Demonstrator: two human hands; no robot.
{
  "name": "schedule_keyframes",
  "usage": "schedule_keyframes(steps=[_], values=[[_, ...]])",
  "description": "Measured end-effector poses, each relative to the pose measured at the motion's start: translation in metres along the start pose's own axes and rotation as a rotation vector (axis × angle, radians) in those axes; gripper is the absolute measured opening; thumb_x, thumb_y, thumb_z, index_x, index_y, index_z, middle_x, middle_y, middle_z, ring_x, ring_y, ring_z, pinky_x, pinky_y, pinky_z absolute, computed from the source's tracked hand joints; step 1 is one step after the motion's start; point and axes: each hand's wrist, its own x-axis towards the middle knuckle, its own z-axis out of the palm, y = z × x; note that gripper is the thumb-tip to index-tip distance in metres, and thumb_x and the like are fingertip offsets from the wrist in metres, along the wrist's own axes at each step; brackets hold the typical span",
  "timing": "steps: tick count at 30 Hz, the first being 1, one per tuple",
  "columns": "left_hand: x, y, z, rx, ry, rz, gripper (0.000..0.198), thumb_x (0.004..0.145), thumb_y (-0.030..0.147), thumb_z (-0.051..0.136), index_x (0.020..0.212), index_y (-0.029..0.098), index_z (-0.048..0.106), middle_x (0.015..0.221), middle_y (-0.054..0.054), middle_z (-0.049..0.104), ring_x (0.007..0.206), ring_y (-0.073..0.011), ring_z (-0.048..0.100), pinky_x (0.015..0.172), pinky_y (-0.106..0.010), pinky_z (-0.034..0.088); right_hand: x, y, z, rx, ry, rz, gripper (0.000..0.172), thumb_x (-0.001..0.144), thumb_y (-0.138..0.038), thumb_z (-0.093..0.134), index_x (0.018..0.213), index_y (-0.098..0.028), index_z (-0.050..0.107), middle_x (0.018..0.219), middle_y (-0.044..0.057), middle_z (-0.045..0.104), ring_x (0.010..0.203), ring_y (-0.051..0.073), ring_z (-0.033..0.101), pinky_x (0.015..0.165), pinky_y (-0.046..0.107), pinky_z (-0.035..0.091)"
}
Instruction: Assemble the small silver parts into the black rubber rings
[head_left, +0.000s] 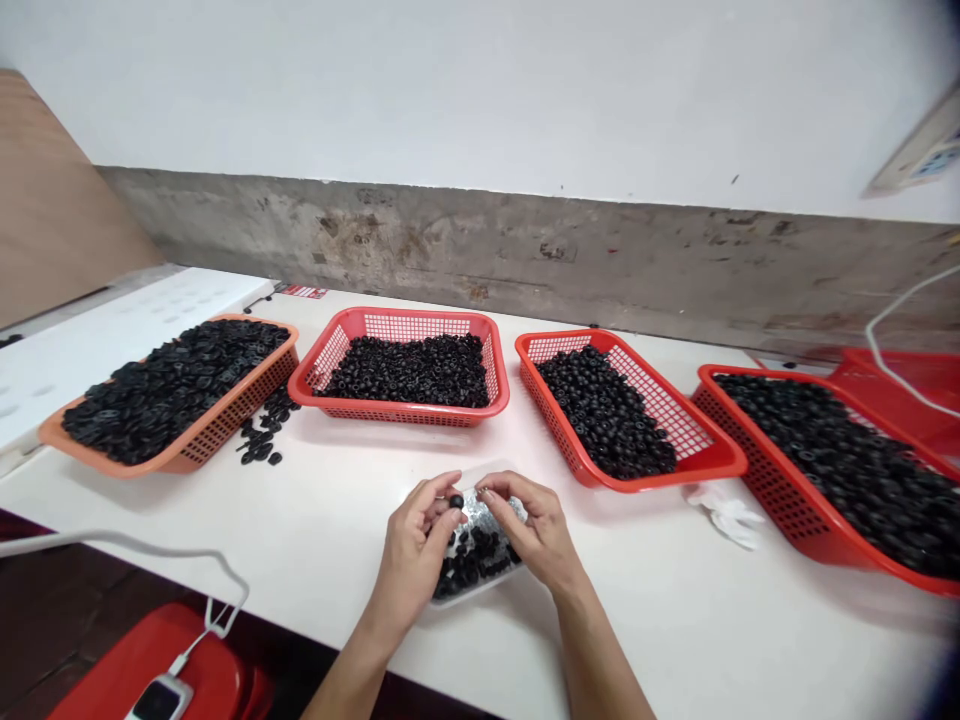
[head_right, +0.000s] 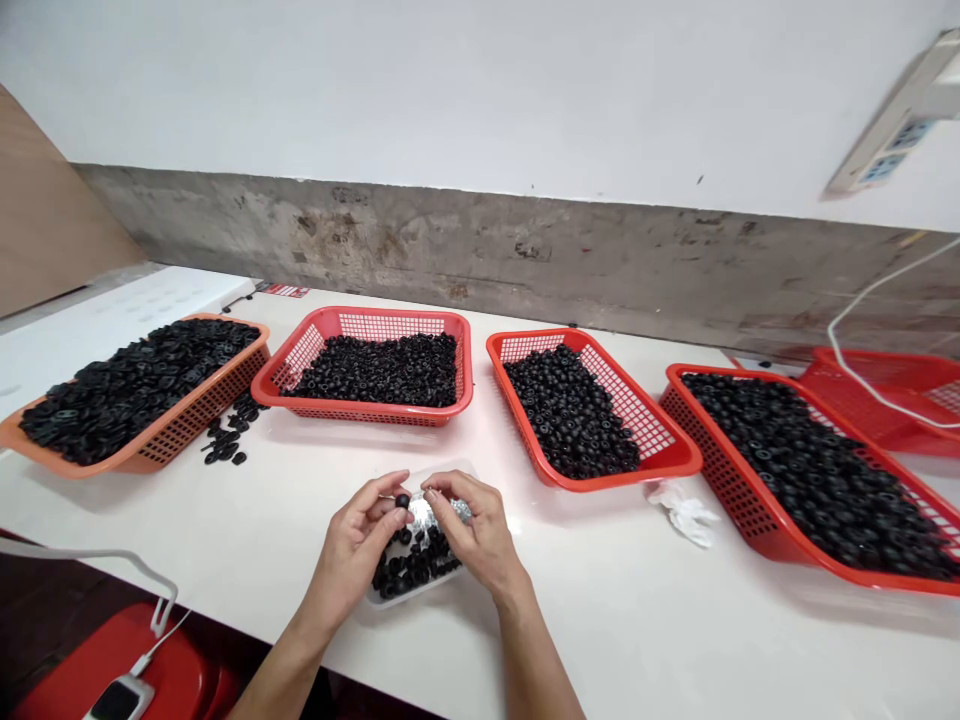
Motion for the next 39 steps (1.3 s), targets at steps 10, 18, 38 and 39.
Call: schedule_keyframes(steps=[10,18,38,39], values=[[0.002,-0.001,0.001,-0.272,0.015,-0.151,0.048,0.081,0.031,0.069,0.126,0.019,0.058,0.098,-0.005,0.066,0.082,-0.0155,0.070,0.078,-0.026,0.054,0.000,0.003,0.002,-0.094,-0.067,-0.173,0.019,0.096,-0.021,0.056,0.105,-0.026,0.073,0.085,0.004,0.074,0.076,0.018,0.067,0.073,0.033,0.051],[0.004,0.003,-0.002,-0.306,0.062,-0.159,0.043,0.077,0.028,0.073,0.117,0.018,0.063,0.087,-0.002,0.068,0.073,-0.0125,0.067,0.071,-0.023,0.051,-0.004,0.005,0.010,-0.436,-0.201,-0.392,0.054,0.095,-0.005,0.041,0.146,-0.024,0.045,0.117,0.011,0.071,0.097,0.023,0.067,0.079,0.038,0.047],[0.084,-0.001,-0.030,-0.456,-0.328,-0.157,0.016,0.069,0.018,0.077,0.083,0.012,0.072,0.081,-0.004,0.071,0.067,-0.0120,0.064,0.070,-0.025,0.049,-0.008,0.000,0.027,-0.622,-0.555,0.117,0.030,0.094,-0.004,0.047,0.098,-0.020,0.071,0.083,0.003,0.062,0.070,0.013,0.057,0.066,0.024,0.034],[0.088,-0.004,-0.030,-0.452,-0.351,-0.158,0.015,0.069,0.017,0.076,0.083,0.012,0.073,0.082,-0.004,0.071,0.068,-0.0122,0.064,0.071,-0.025,0.049,-0.007,-0.001,0.028,-0.629,-0.575,0.129,0.029,0.094,-0.005,0.047,0.097,-0.020,0.071,0.083,0.003,0.062,0.069,0.012,0.056,0.065,0.024,0.033]])
